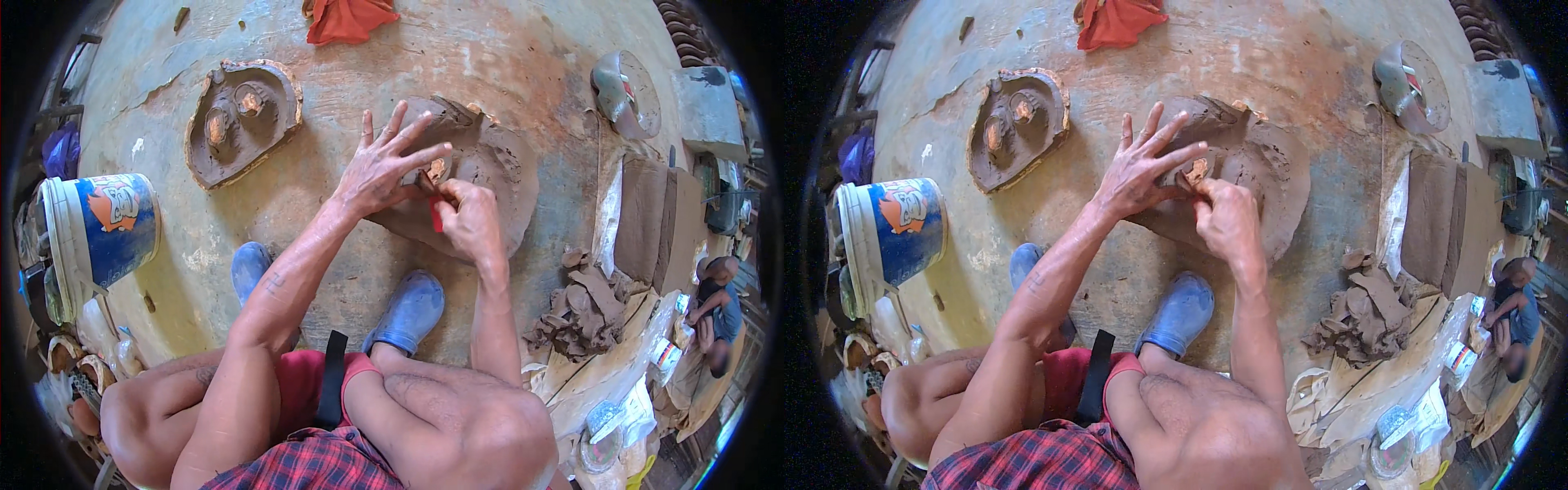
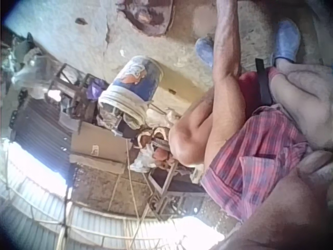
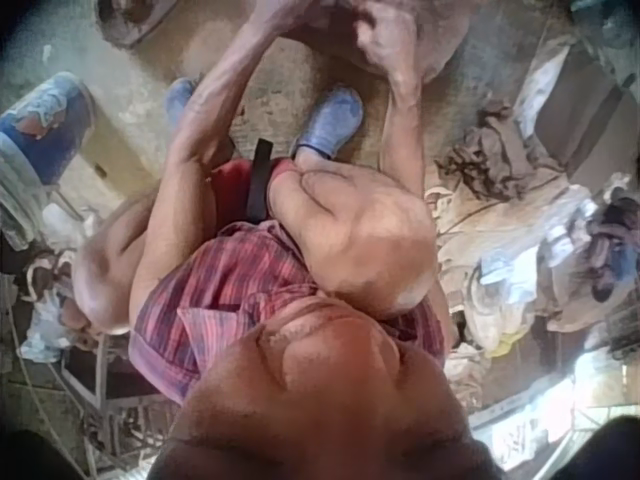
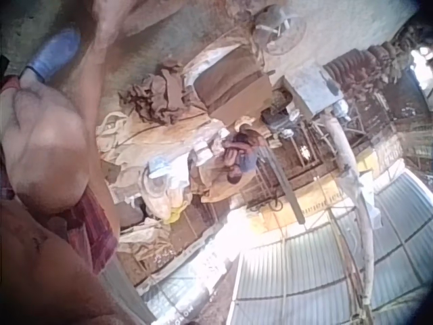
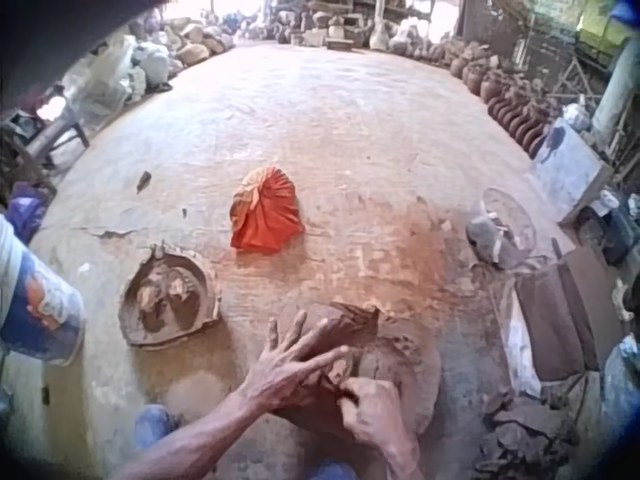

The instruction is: The person forms a clay mask by hand, using a red scraper to smooth the outer edges and rolling small pieces of clay between their palms to create detailed features for the interior.

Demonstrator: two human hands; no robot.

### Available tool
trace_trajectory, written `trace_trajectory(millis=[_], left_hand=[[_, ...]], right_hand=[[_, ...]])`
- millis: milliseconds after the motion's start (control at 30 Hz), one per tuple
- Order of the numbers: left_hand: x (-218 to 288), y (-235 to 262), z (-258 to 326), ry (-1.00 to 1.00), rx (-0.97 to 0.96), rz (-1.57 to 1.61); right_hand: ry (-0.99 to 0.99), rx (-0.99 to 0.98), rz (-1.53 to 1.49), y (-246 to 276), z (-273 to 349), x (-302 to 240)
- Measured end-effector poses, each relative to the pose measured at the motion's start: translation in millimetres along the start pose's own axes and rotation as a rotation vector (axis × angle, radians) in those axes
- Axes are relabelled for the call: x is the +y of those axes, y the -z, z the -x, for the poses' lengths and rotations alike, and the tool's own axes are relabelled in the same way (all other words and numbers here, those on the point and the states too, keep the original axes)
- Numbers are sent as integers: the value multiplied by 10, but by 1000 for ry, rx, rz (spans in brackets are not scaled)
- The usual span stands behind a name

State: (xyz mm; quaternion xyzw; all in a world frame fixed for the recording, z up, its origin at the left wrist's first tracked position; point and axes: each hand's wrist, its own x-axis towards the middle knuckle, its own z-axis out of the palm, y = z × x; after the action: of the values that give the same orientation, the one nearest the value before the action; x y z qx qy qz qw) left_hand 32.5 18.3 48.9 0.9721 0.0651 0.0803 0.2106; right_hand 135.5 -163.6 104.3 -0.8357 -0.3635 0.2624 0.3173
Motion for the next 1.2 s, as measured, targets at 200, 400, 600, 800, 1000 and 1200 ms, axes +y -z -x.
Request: trace_trajectory(millis=[200, 400, 600, 800, 1000, 1200], left_hand=[[0, 58, 36, -142, 148, 265], [219, 253, 28, 324, 204, 973], [869, 29, 6, 191, 21, 707], [1149, -341, -5, 366, 62, 377], [1069, -414, -84, 383, 34, 263], [1066, -406, -89, 419, 29, 251]], right_hand=[[-170, 174, -275, 19, 148, 152], [-199, 489, -144, 575, -167, 610], [-68, 170, 148, 699, -441, 804], [-183, 41, 68, 714, -505, 816], [-208, -38, 199, 742, -562, 781], [-106, -86, 260, 749, -557, 781]])
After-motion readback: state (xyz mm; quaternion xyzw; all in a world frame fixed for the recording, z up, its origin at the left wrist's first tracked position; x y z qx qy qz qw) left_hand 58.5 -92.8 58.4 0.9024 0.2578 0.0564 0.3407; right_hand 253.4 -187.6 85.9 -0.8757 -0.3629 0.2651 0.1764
